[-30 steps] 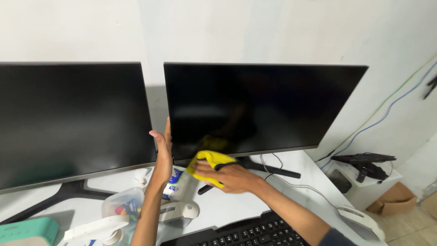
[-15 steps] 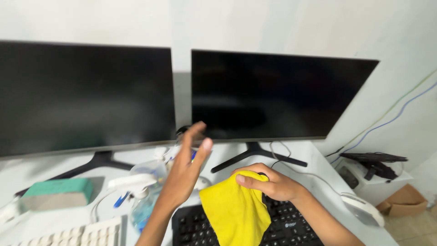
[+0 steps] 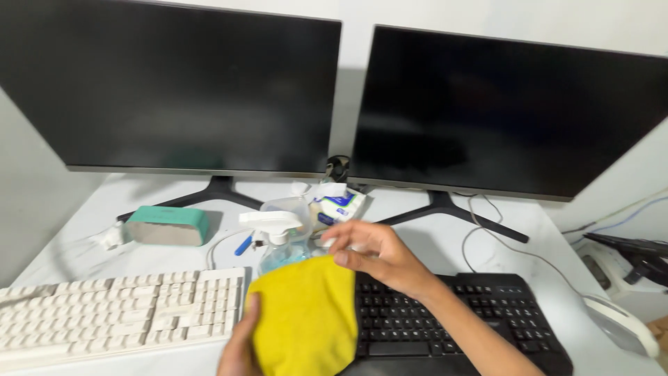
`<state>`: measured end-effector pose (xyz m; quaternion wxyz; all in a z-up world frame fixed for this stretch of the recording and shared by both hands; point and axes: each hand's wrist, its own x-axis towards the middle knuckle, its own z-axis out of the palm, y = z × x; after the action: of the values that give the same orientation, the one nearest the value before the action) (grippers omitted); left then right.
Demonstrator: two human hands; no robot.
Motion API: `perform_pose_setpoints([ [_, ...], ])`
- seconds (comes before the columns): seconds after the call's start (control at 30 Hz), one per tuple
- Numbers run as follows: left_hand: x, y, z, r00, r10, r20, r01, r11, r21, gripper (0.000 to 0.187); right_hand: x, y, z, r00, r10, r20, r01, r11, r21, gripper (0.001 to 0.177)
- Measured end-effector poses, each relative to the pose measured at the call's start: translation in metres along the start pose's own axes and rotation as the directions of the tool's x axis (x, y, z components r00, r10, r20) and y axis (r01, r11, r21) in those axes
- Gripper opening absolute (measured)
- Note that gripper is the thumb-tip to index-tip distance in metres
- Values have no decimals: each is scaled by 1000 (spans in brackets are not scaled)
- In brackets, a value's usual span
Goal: Cleaning a computer monitor and keyboard using a spray bottle and a cloth.
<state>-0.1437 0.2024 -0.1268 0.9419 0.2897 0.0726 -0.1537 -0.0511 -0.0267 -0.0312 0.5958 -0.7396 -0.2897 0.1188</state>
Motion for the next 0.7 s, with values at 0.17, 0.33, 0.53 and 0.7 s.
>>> perform_pose_setpoints([
  [0.17, 4, -10, -91, 748, 662, -54, -649, 746, 152, 56, 47, 12, 20, 976, -218, -8, 209, 945, -253, 90],
  [0.33, -10, 6, -71, 866, 397, -303, -439, 895, -82, 55, 87, 33, 58, 983, -179, 32, 182, 961, -210, 81],
  [0.53, -25, 8, -33, 903, 254, -347, -316, 939, -134, 56, 92, 28, 54, 967, -251, -41, 251, 968, -2, 42],
  [0.7, -20, 1, -33, 920, 315, -232, -350, 928, -130, 59, 47, -52, 26, 965, -253, -72, 260, 958, 122, 36],
])
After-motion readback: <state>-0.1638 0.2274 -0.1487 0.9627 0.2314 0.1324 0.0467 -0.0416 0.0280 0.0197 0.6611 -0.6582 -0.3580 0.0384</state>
